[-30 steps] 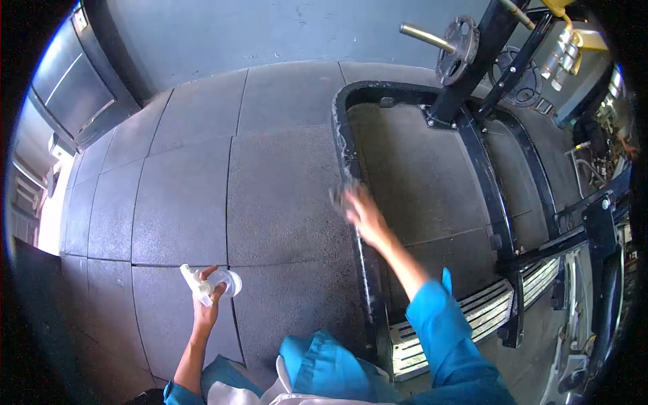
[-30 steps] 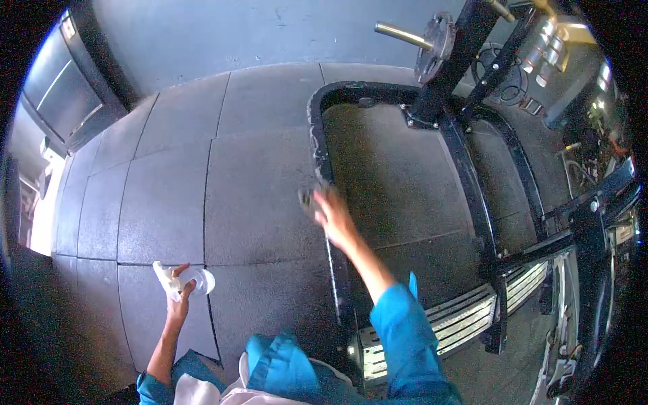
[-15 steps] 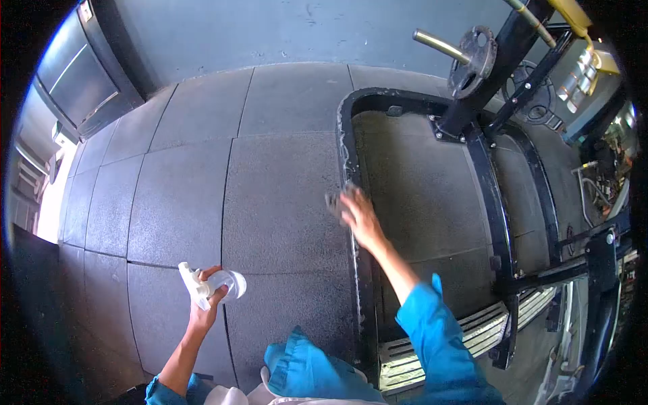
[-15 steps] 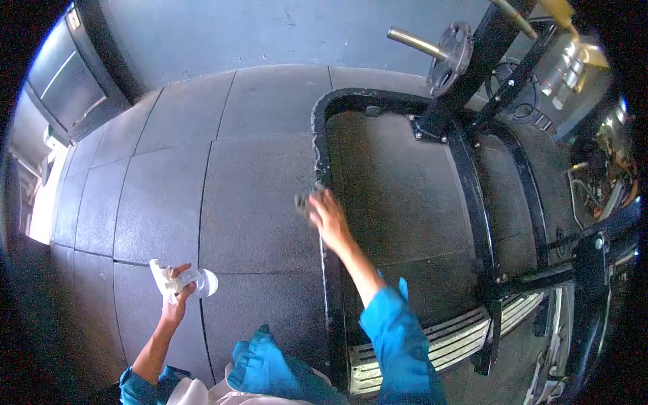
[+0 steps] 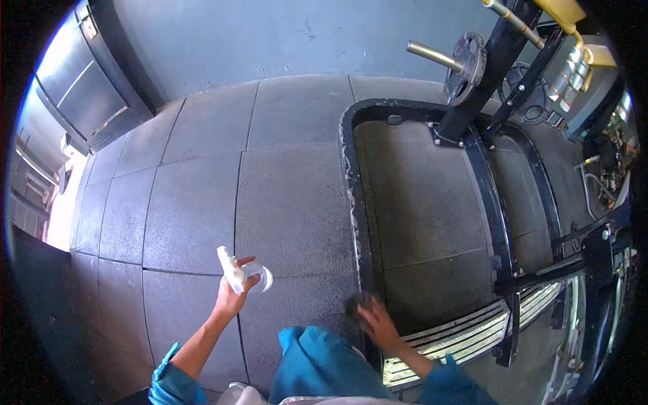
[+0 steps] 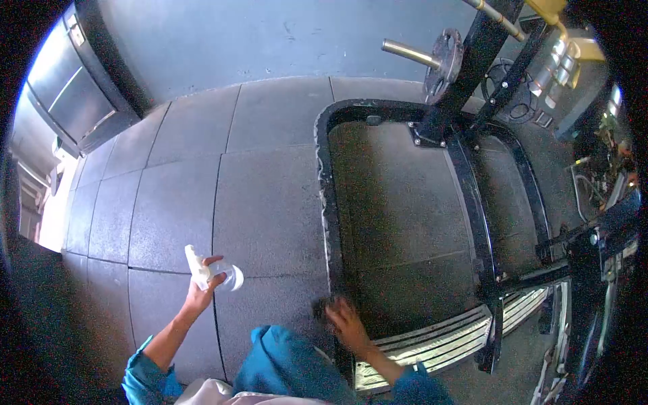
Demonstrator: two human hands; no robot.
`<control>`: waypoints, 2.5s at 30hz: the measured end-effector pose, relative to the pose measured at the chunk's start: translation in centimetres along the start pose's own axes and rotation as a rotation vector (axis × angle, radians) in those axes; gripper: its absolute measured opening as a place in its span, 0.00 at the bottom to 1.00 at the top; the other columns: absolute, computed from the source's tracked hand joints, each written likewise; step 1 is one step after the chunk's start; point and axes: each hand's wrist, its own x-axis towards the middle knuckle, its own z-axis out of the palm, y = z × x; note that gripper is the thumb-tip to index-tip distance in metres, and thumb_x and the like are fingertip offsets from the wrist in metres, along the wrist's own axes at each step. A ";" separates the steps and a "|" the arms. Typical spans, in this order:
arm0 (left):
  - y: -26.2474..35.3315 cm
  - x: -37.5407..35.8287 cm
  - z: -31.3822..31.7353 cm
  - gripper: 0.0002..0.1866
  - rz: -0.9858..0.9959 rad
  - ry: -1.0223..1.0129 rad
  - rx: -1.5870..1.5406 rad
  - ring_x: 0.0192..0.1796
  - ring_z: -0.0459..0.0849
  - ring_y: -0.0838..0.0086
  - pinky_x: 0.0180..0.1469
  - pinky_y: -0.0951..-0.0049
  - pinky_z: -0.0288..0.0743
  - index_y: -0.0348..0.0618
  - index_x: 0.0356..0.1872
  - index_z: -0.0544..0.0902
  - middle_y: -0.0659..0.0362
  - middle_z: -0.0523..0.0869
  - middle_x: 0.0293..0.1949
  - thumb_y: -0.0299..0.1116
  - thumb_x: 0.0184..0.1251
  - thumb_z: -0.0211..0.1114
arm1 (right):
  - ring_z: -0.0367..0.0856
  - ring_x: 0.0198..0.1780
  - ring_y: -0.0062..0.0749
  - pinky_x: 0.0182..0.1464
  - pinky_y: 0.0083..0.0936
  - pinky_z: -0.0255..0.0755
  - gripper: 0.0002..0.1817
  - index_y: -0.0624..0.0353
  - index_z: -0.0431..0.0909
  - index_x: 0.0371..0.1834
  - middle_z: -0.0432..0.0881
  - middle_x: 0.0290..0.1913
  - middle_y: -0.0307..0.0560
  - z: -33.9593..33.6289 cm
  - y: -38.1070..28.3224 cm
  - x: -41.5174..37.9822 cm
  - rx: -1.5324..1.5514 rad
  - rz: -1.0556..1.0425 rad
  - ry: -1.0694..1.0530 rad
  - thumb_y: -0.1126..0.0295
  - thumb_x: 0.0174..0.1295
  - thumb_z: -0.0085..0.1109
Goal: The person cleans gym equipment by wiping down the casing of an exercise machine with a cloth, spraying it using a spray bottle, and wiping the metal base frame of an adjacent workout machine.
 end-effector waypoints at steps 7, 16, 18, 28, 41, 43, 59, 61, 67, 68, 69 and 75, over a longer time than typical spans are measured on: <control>-1.3 1.1 4.3 0.26 0.123 0.109 -0.019 0.52 0.77 0.63 0.56 0.65 0.68 0.39 0.55 0.75 0.49 0.77 0.50 0.36 0.53 0.67 | 0.53 0.72 0.56 0.71 0.46 0.50 0.31 0.49 0.63 0.68 0.57 0.71 0.58 -2.0 0.6 10.5 -0.038 0.023 0.134 0.71 0.60 0.59; -4.7 -1.4 8.7 0.25 0.102 0.141 -0.089 0.56 0.76 0.57 0.59 0.61 0.66 0.40 0.54 0.77 0.47 0.79 0.50 0.36 0.53 0.68 | 0.53 0.73 0.47 0.72 0.42 0.51 0.27 0.50 0.67 0.64 0.59 0.71 0.51 -2.9 6.5 28.5 -0.228 0.063 0.382 0.73 0.60 0.59; -5.7 -1.6 9.0 0.25 0.124 0.146 -0.123 0.55 0.76 0.57 0.58 0.61 0.67 0.40 0.53 0.78 0.47 0.79 0.49 0.36 0.53 0.67 | 0.52 0.74 0.49 0.72 0.43 0.49 0.27 0.50 0.68 0.63 0.57 0.72 0.54 -2.5 4.9 22.4 -0.104 -0.036 0.307 0.73 0.59 0.59; -7.4 -1.5 11.9 0.24 0.118 0.140 -0.337 0.52 0.76 0.59 0.56 0.61 0.69 0.41 0.54 0.77 0.48 0.75 0.50 0.38 0.56 0.67 | 0.66 0.66 0.49 0.66 0.42 0.61 0.24 0.47 0.70 0.63 0.66 0.66 0.55 -2.0 -9.1 -14.3 0.056 0.356 -0.201 0.70 0.62 0.57; -2.8 -8.2 14.3 0.20 0.267 -0.032 0.088 0.49 0.78 0.54 0.52 0.57 0.72 0.47 0.49 0.80 0.49 0.80 0.44 0.45 0.58 0.64 | 0.58 0.71 0.52 0.66 0.55 0.51 0.41 0.53 0.64 0.67 0.61 0.69 0.57 -5.4 -6.6 -0.1 -0.236 0.189 0.258 0.49 0.51 0.67; -4.2 -9.0 15.4 0.21 0.327 -0.124 0.181 0.47 0.78 0.52 0.51 0.56 0.73 0.48 0.49 0.80 0.48 0.80 0.42 0.45 0.56 0.65 | 0.57 0.72 0.46 0.70 0.41 0.52 0.43 0.58 0.63 0.67 0.62 0.70 0.55 -2.4 -9.6 1.5 0.108 0.005 0.141 0.56 0.48 0.72; 0.3 -9.8 17.0 0.35 0.534 -0.200 0.012 0.68 0.64 0.56 0.68 0.56 0.59 0.41 0.65 0.67 0.46 0.69 0.65 0.45 0.59 0.67 | 0.82 0.39 0.22 0.40 0.21 0.74 0.19 0.62 0.79 0.52 0.85 0.37 0.43 -7.5 -9.9 7.3 0.616 0.295 0.525 0.60 0.65 0.57; 0.3 -9.3 15.5 0.32 0.361 -0.137 -0.116 0.67 0.66 0.57 0.66 0.58 0.61 0.41 0.63 0.69 0.47 0.70 0.64 0.44 0.60 0.67 | 0.80 0.33 0.20 0.34 0.19 0.72 0.22 0.58 0.79 0.54 0.85 0.34 0.43 -9.2 -7.8 10.0 0.556 0.296 0.589 0.54 0.65 0.55; -1.7 -8.0 12.5 0.22 0.133 0.066 -0.330 0.63 0.72 0.61 0.63 0.56 0.65 0.42 0.58 0.75 0.51 0.76 0.59 0.40 0.65 0.62 | 0.81 0.27 0.23 0.31 0.21 0.72 0.29 0.59 0.84 0.39 0.83 0.26 0.41 -14.1 -5.7 18.1 0.515 0.474 0.641 0.41 0.59 0.56; -1.8 -7.9 12.0 0.22 0.133 0.078 -0.281 0.63 0.72 0.61 0.63 0.57 0.66 0.42 0.58 0.75 0.51 0.76 0.58 0.40 0.66 0.62 | 0.80 0.27 0.23 0.31 0.21 0.72 0.30 0.59 0.84 0.39 0.83 0.26 0.41 -14.5 -5.5 18.9 0.503 0.482 0.646 0.40 0.58 0.57; -1.8 -8.0 11.8 0.22 0.135 0.080 -0.279 0.63 0.72 0.61 0.63 0.57 0.66 0.42 0.58 0.75 0.51 0.76 0.58 0.40 0.66 0.62 | 0.81 0.27 0.23 0.30 0.21 0.72 0.31 0.60 0.84 0.38 0.83 0.26 0.41 -14.8 -5.4 19.5 0.496 0.471 0.668 0.39 0.56 0.58; -1.7 -8.8 11.1 0.21 0.071 0.084 -0.374 0.62 0.74 0.57 0.62 0.57 0.68 0.43 0.57 0.75 0.48 0.76 0.58 0.40 0.66 0.61 | 0.80 0.25 0.21 0.27 0.20 0.72 0.30 0.62 0.83 0.34 0.82 0.24 0.41 -14.2 -5.4 19.3 0.548 0.512 0.668 0.40 0.56 0.59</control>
